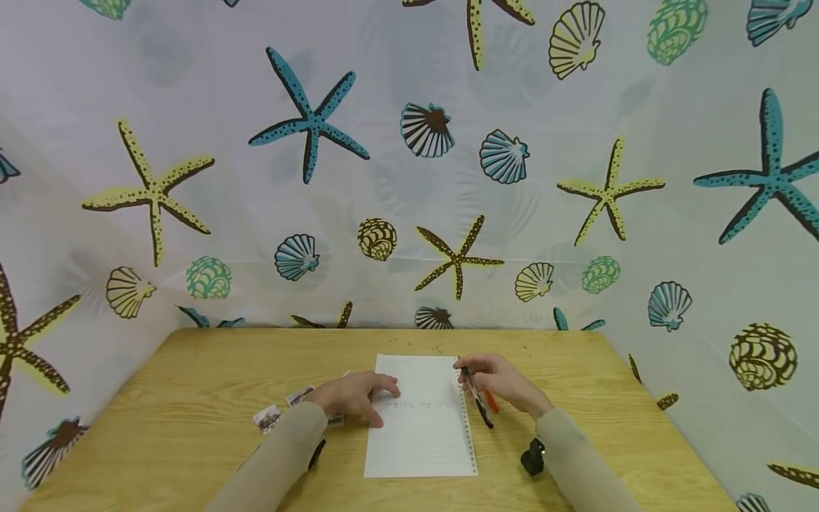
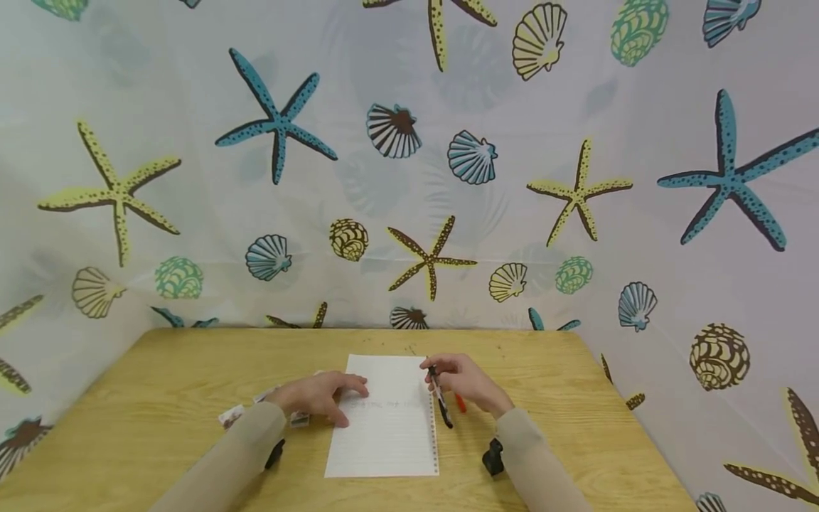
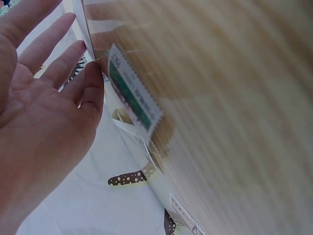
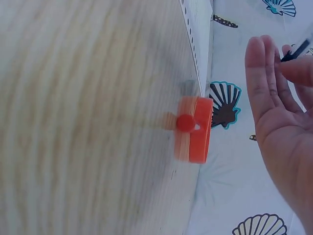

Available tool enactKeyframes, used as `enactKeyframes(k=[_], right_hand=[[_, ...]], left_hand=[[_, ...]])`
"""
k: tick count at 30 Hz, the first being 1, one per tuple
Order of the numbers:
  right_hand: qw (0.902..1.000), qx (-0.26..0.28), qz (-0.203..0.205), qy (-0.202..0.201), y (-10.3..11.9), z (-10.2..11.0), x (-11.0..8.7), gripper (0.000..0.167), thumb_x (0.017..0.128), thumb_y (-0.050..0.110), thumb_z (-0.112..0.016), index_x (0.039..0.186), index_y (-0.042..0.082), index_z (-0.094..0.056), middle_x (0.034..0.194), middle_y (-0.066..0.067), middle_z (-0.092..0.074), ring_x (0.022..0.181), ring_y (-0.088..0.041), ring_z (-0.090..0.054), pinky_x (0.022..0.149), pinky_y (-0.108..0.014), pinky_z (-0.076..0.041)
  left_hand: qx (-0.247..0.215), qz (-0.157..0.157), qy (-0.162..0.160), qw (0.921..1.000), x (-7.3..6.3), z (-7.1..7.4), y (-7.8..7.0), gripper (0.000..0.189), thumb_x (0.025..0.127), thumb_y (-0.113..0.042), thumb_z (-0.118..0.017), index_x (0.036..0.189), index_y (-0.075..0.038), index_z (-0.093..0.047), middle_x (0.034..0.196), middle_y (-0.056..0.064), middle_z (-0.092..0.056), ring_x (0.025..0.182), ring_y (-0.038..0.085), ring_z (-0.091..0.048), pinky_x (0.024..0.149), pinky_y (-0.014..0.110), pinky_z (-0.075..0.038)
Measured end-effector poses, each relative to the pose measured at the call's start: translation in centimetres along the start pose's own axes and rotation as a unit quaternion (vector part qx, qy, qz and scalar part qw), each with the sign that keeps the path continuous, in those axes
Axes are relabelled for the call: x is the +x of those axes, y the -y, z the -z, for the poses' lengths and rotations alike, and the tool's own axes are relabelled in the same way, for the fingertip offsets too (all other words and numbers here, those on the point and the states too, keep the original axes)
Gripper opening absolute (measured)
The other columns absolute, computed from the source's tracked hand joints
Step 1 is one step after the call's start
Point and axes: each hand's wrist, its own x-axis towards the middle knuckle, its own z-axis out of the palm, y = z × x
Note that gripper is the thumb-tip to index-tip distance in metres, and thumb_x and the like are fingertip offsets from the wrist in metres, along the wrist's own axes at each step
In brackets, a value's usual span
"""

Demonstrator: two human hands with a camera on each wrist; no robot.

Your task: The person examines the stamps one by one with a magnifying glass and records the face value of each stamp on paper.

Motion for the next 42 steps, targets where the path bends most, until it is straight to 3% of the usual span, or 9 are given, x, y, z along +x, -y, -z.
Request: enactKeyframes(k=[8, 20, 24, 29, 38, 42], right_hand=[[0.9988, 0.048, -0.008, -0.008, 0.2, 0.2, -0.4, 0.038, 0.103, 0.015, -0.045, 0.134, -0.006, -0.052, 0.118, -0.039, -0.052, 0.1, -0.051, -0.056, 0.085, -0.052, -0.055], [1.0, 0.006, -0.003, -0.004, -0.1, 1.5, -0.8, 0.047, 0.098, 0.022, -0.06, 0.14, 0.0, -0.049, 0.129, -0.031, -0.053, 0.097, -0.05, -0.062, 0.081, -0.04, -0.057], [0.9999, -0.011, -0.012, -0.003, -0.2, 1.9, -1.1, 0.047, 0.098, 0.019, -0.06, 0.142, 0.008, -0.049, 0.127, -0.025, -0.055, 0.103, -0.045, -0.061, 0.084, -0.043, -0.056], [0.9998, -0.011, -0.014, 0.003, -0.2, 2.5, -1.5, 0.049, 0.098, 0.015, -0.06, 0.145, 0.013, -0.047, 0.137, -0.024, -0.05, 0.112, -0.047, -0.058, 0.087, -0.048, -0.055], [0.9994, -0.021, -0.017, -0.019, -0.8, 3.5, -2.1, 0.047, 0.097, 0.009, -0.061, 0.139, -0.001, -0.046, 0.13, -0.029, -0.054, 0.109, -0.042, -0.062, 0.08, -0.042, -0.058], [0.9987, -0.031, -0.025, -0.032, -1.2, 4.1, -2.4, 0.05, 0.095, 0.008, -0.063, 0.141, 0.0, -0.046, 0.133, -0.028, -0.053, 0.105, -0.034, -0.065, 0.079, -0.041, -0.058]], left_hand=[[0.002, -0.006, -0.001, 1.0, 0.0, 0.0, 0.3, 0.053, 0.075, -0.01, -0.085, 0.123, -0.022, -0.067, 0.152, 0.0, -0.045, 0.147, 0.031, -0.028, 0.118, 0.052, -0.026], [0.006, 0.001, -0.002, 1.0, -0.2, 0.1, 0.2, 0.052, 0.075, -0.011, -0.084, 0.122, -0.025, -0.067, 0.152, -0.003, -0.046, 0.147, 0.028, -0.029, 0.118, 0.051, -0.026], [0.008, -0.003, 0.0, 1.0, -0.1, 0.0, 0.2, 0.051, 0.075, -0.011, -0.085, 0.121, -0.025, -0.067, 0.151, -0.003, -0.046, 0.147, 0.029, -0.03, 0.117, 0.05, -0.028], [0.004, -0.003, -0.002, 1.0, 0.0, -0.1, 0.4, 0.05, 0.075, -0.01, -0.084, 0.12, -0.026, -0.068, 0.152, -0.003, -0.046, 0.147, 0.028, -0.03, 0.117, 0.049, -0.029], [0.011, -0.007, -0.001, 0.9999, 0.1, -0.2, 0.6, 0.049, 0.075, -0.011, -0.085, 0.119, -0.026, -0.068, 0.151, -0.003, -0.046, 0.146, 0.028, -0.031, 0.117, 0.049, -0.029], [0.013, -0.01, -0.002, 0.9999, 0.0, -0.1, 0.5, 0.049, 0.075, -0.011, -0.085, 0.119, -0.026, -0.068, 0.151, -0.002, -0.047, 0.146, 0.028, -0.031, 0.117, 0.05, -0.029]])
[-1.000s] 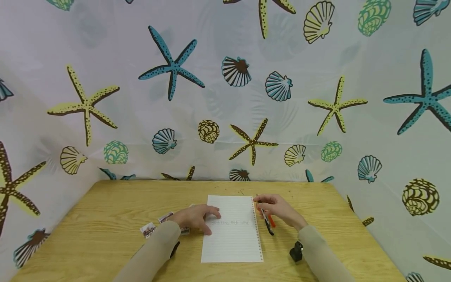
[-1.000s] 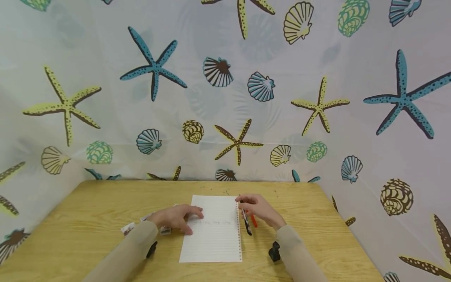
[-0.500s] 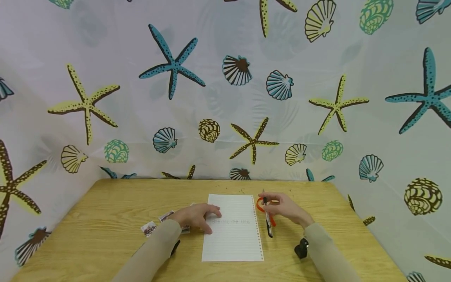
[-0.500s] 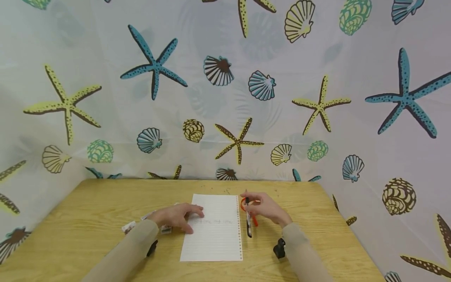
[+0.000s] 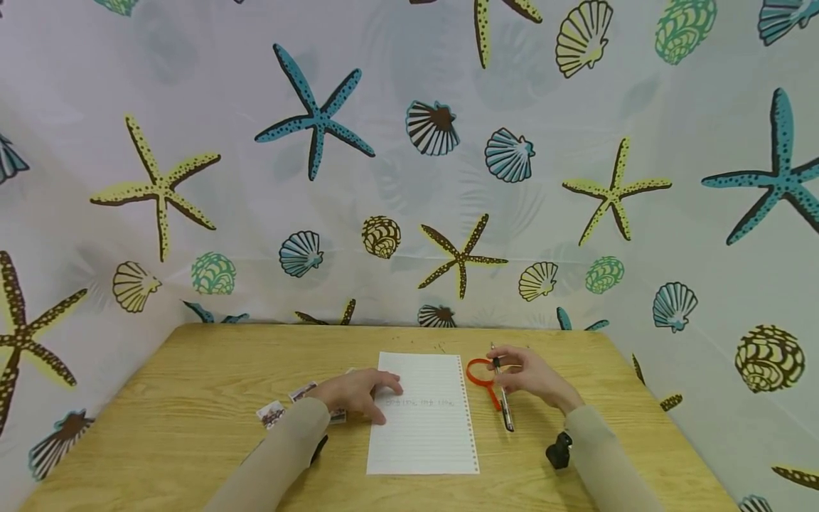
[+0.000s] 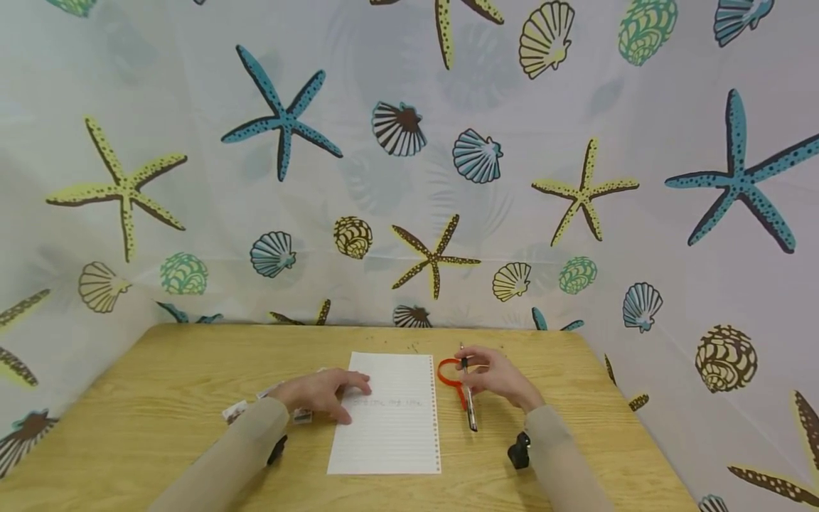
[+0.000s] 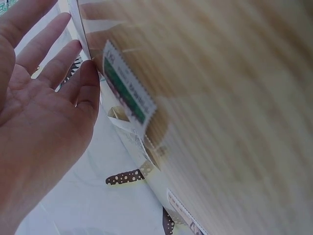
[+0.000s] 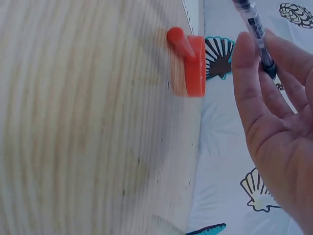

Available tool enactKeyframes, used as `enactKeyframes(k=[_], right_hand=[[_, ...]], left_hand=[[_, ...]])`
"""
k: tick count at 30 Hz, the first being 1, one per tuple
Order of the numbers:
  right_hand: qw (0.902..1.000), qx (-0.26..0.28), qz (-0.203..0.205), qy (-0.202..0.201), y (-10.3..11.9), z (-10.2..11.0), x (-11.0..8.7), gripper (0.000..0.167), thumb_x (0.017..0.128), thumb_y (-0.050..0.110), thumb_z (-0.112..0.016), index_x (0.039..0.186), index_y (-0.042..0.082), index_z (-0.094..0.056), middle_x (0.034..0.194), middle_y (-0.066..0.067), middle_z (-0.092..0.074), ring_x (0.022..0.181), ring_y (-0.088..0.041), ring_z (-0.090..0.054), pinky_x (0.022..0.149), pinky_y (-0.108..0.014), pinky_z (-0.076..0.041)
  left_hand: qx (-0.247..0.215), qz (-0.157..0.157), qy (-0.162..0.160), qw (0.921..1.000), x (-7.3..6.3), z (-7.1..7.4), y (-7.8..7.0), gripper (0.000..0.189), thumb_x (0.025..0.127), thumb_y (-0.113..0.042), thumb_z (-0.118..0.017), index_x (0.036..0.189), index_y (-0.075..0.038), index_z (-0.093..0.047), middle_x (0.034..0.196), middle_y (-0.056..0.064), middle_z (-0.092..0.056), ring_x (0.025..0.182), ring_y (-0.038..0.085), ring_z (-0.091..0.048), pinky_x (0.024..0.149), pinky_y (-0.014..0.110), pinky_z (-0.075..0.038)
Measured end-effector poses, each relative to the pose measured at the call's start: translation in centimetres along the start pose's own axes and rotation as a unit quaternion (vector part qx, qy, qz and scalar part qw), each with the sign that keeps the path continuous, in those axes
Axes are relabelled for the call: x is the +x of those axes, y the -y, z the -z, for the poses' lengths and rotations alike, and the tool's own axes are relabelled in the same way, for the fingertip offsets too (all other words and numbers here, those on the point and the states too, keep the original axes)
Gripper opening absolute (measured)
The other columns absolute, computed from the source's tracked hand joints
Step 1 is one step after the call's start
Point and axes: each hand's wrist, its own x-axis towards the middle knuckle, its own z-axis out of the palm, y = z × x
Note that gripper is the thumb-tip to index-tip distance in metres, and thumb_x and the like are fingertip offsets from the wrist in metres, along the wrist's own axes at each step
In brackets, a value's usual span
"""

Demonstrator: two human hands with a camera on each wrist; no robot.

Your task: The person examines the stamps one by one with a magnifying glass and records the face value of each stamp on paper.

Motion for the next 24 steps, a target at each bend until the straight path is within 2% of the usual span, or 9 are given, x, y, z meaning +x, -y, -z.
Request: enactKeyframes(k=[4, 8, 12, 15, 18, 22, 24], right_hand=[[0.9998, -0.016, -0.008, 0.001, -0.2, 0.6, -0.5, 0.056, 0.092, 0.007, -0.066, 0.144, 0.004, -0.046, 0.141, -0.028, -0.047, 0.109, -0.033, -0.064, 0.081, -0.042, -0.058], [0.9996, -0.02, -0.014, 0.016, -0.4, 1.2, -0.8, 0.06, 0.091, 0.004, -0.066, 0.147, 0.007, -0.044, 0.147, -0.03, -0.04, 0.111, -0.035, -0.063, 0.083, -0.039, -0.058], [0.9992, -0.028, -0.013, 0.027, -0.8, 1.6, -0.8, 0.061, 0.092, 0.0, -0.064, 0.148, 0.001, -0.04, 0.146, -0.033, -0.039, 0.116, -0.042, -0.058, 0.083, -0.038, -0.058], [0.9986, -0.045, -0.02, 0.019, -1.1, 1.7, -0.7, 0.057, 0.091, -0.001, -0.065, 0.143, -0.002, -0.044, 0.143, -0.032, -0.043, 0.124, -0.046, -0.051, 0.082, -0.037, -0.058], [0.9982, -0.05, -0.033, 0.006, -1.5, 1.8, -0.7, 0.053, 0.088, -0.001, -0.068, 0.137, -0.004, -0.048, 0.141, -0.03, -0.047, 0.125, -0.045, -0.05, 0.08, -0.036, -0.057], [0.9973, -0.052, -0.051, -0.005, -1.7, 1.8, -0.7, 0.053, 0.087, 0.0, -0.07, 0.135, -0.004, -0.049, 0.138, -0.03, -0.048, 0.114, -0.039, -0.059, 0.078, -0.037, -0.057], [0.9959, -0.071, -0.055, -0.012, -1.7, 1.8, -0.7, 0.054, 0.086, 0.002, -0.072, 0.135, -0.003, -0.051, 0.135, -0.029, -0.05, 0.109, -0.034, -0.061, 0.078, -0.037, -0.057]], left_hand=[[-0.003, 0.003, -0.001, 1.0, -0.1, 0.0, 0.0, 0.049, 0.075, -0.011, -0.085, 0.119, -0.027, -0.068, 0.151, -0.002, -0.047, 0.146, 0.028, -0.031, 0.117, 0.05, -0.028], [-0.008, 0.006, -0.001, 1.0, -0.2, 0.0, 0.1, 0.05, 0.074, -0.011, -0.085, 0.118, -0.027, -0.069, 0.151, -0.003, -0.047, 0.147, 0.029, -0.031, 0.117, 0.051, -0.028], [-0.01, 0.008, -0.002, 0.9999, -0.2, 0.1, 0.1, 0.05, 0.074, -0.01, -0.085, 0.118, -0.027, -0.069, 0.151, -0.003, -0.047, 0.147, 0.029, -0.03, 0.117, 0.051, -0.028], [-0.011, 0.01, -0.003, 0.9999, -0.2, 0.1, 0.1, 0.049, 0.074, -0.011, -0.085, 0.118, -0.027, -0.069, 0.151, -0.003, -0.047, 0.147, 0.028, -0.03, 0.117, 0.051, -0.028], [-0.011, 0.009, -0.001, 0.9999, -0.3, 0.2, 0.1, 0.049, 0.075, -0.01, -0.085, 0.118, -0.027, -0.068, 0.151, -0.003, -0.047, 0.147, 0.028, -0.03, 0.117, 0.05, -0.028], [-0.013, 0.005, 0.003, 0.9999, -0.4, 0.2, -0.1, 0.05, 0.075, -0.01, -0.084, 0.12, -0.025, -0.068, 0.151, -0.002, -0.046, 0.147, 0.028, -0.03, 0.117, 0.05, -0.029], [-0.015, 0.004, 0.004, 0.9999, -0.5, 0.2, -0.1, 0.049, 0.076, -0.01, -0.084, 0.12, -0.025, -0.068, 0.151, -0.002, -0.046, 0.147, 0.028, -0.03, 0.116, 0.05, -0.029]])
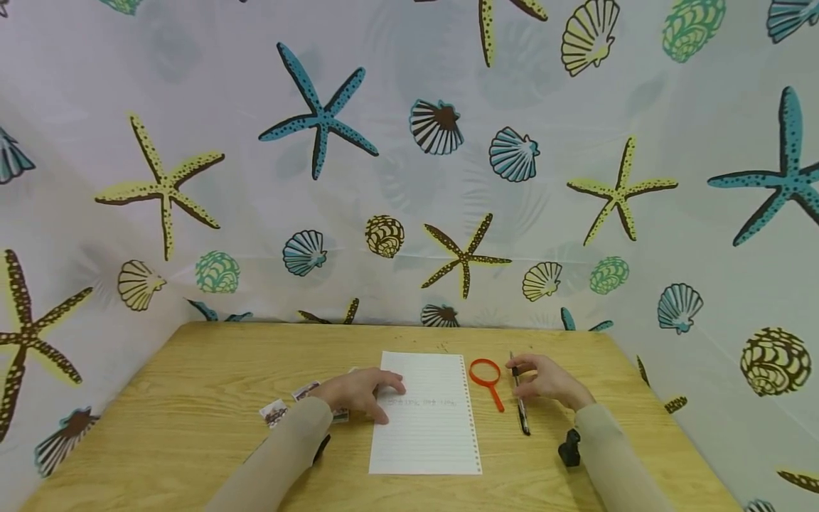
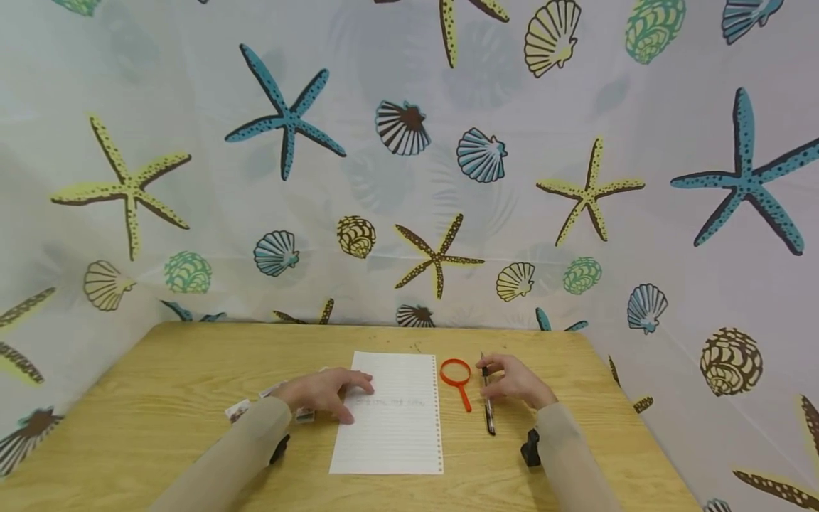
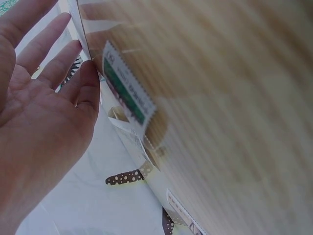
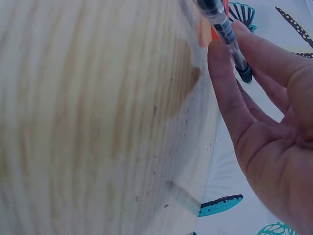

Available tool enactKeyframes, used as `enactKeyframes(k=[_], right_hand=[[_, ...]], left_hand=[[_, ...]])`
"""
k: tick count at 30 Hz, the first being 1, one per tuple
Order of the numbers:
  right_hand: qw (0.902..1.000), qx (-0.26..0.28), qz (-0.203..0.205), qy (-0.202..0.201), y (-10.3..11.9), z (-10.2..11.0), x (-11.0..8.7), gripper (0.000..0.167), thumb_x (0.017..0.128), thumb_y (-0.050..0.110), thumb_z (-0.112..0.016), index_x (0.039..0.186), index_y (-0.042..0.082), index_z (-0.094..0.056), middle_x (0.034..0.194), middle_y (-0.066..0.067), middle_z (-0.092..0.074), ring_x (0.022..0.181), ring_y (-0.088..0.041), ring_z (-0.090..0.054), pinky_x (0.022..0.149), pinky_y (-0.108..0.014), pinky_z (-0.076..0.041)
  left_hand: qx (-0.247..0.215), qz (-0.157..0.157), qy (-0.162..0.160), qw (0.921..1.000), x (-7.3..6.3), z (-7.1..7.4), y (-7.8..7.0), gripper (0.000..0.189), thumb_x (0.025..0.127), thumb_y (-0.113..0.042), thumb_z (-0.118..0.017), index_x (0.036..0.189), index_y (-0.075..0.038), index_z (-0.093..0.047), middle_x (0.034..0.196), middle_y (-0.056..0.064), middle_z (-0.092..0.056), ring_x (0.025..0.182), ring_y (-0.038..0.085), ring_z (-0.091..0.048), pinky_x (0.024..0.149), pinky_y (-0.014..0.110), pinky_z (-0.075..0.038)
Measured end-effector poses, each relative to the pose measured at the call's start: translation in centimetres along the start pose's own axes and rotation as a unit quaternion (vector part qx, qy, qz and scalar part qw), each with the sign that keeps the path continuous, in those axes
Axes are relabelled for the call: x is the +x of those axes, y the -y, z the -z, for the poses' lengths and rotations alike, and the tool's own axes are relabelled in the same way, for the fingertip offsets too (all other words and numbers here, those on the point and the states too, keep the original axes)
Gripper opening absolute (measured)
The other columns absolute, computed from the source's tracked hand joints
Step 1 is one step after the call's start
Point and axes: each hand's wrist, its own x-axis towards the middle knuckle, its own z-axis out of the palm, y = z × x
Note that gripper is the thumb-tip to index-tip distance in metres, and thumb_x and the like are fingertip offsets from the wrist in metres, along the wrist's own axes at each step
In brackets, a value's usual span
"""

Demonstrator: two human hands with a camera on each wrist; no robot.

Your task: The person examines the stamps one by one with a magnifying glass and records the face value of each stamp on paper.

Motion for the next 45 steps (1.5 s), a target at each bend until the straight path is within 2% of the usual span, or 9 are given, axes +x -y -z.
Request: enactKeyframes(k=[6, 13, 15, 18, 22, 28, 37, 42, 45], right_hand=[[0.9981, -0.059, 0.009, -0.016, -0.1, 0.0, 0.4, 0.056, 0.085, 0.007, -0.075, 0.135, -0.004, -0.054, 0.13, -0.024, -0.056, 0.112, -0.034, -0.06, 0.089, -0.041, -0.054], [0.9975, -0.069, 0.005, -0.012, -0.4, -0.2, 0.6, 0.058, 0.083, 0.008, -0.077, 0.136, -0.003, -0.054, 0.13, -0.023, -0.055, 0.111, -0.031, -0.06, 0.089, -0.04, -0.053], [0.9973, -0.073, 0.008, -0.009, -0.4, -0.3, 0.7, 0.058, 0.083, 0.008, -0.077, 0.135, -0.003, -0.054, 0.13, -0.023, -0.055, 0.104, -0.026, -0.059, 0.084, -0.035, -0.052], [0.9975, -0.07, 0.011, 0.004, -0.4, -0.4, 0.6, 0.058, 0.083, 0.006, -0.077, 0.135, -0.006, -0.054, 0.126, -0.024, -0.055, 0.081, -0.018, -0.054, 0.072, -0.028, -0.047], [0.9975, -0.067, 0.012, 0.019, -0.2, -0.6, 0.6, 0.058, 0.083, 0.006, -0.076, 0.135, -0.007, -0.053, 0.12, -0.024, -0.057, 0.065, -0.013, -0.045, 0.062, -0.025, -0.042], [0.9957, -0.09, 0.011, 0.014, -0.3, -0.6, 1.0, 0.054, 0.083, 0.007, -0.077, 0.131, -0.004, -0.058, 0.117, -0.023, -0.058, 0.078, -0.014, -0.058, 0.069, -0.026, -0.049], [0.9964, -0.085, -0.009, -0.006, -0.6, -0.7, 0.9, 0.048, 0.085, 0.014, -0.077, 0.128, 0.002, -0.062, 0.118, -0.017, -0.06, 0.091, -0.02, -0.058, 0.079, -0.032, -0.05], [0.9999, -0.008, -0.014, -0.001, -1.0, -0.7, 0.0, 0.046, 0.094, 0.017, -0.066, 0.135, 0.0, -0.055, 0.129, -0.023, -0.056, 0.109, -0.027, -0.06, 0.088, -0.038, -0.055], [0.9987, 0.047, -0.019, 0.004, -1.0, -0.7, -0.4, 0.047, 0.099, 0.014, -0.058, 0.14, -0.005, -0.047, 0.134, -0.028, -0.051, 0.107, -0.026, -0.063, 0.087, -0.038, -0.057]], left_hand=[[-0.006, 0.0, -0.002, 1.0, 0.0, 0.1, -0.2, 0.048, 0.076, -0.009, -0.084, 0.119, -0.026, -0.068, 0.151, -0.002, -0.046, 0.147, 0.029, -0.03, 0.116, 0.051, -0.028], [-0.011, 0.004, 0.002, 0.9999, 0.0, -0.2, -0.1, 0.048, 0.076, -0.011, -0.084, 0.118, -0.027, -0.068, 0.152, -0.003, -0.046, 0.147, 0.027, -0.03, 0.118, 0.05, -0.027], [-0.009, 0.003, 0.002, 1.0, -0.1, -0.2, -0.1, 0.048, 0.076, -0.011, -0.084, 0.118, -0.027, -0.068, 0.151, -0.003, -0.046, 0.147, 0.027, -0.03, 0.117, 0.051, -0.027], [-0.003, -0.003, 0.004, 1.0, -0.1, -0.3, -0.1, 0.049, 0.076, -0.012, -0.084, 0.119, -0.027, -0.068, 0.152, -0.002, -0.046, 0.147, 0.028, -0.03, 0.117, 0.051, -0.028], [-0.003, -0.001, 0.004, 1.0, -0.2, -0.3, -0.1, 0.048, 0.076, -0.011, -0.084, 0.118, -0.027, -0.067, 0.152, -0.002, -0.046, 0.147, 0.028, -0.03, 0.117, 0.051, -0.028], [0.005, 0.0, 0.0, 1.0, -0.2, -0.2, -0.1, 0.048, 0.077, -0.011, -0.084, 0.119, -0.027, -0.067, 0.152, -0.003, -0.046, 0.147, 0.028, -0.031, 0.117, 0.051, -0.028], [-0.006, -0.007, 0.002, 1.0, -0.3, -0.3, 0.2, 0.048, 0.077, -0.011, -0.083, 0.12, -0.026, -0.067, 0.152, -0.001, -0.045, 0.148, 0.028, -0.029, 0.117, 0.051, -0.027], [-0.005, -0.01, 0.008, 0.9999, -0.3, -0.4, 0.1, 0.05, 0.078, -0.013, -0.083, 0.124, -0.025, -0.065, 0.153, -0.001, -0.043, 0.148, 0.029, -0.028, 0.117, 0.052, -0.027], [-0.006, 0.002, -0.002, 1.0, -0.4, -0.4, -0.1, 0.057, 0.078, -0.016, -0.083, 0.13, -0.026, -0.062, 0.15, 0.003, -0.046, 0.136, 0.026, -0.042, 0.113, 0.052, -0.033]])
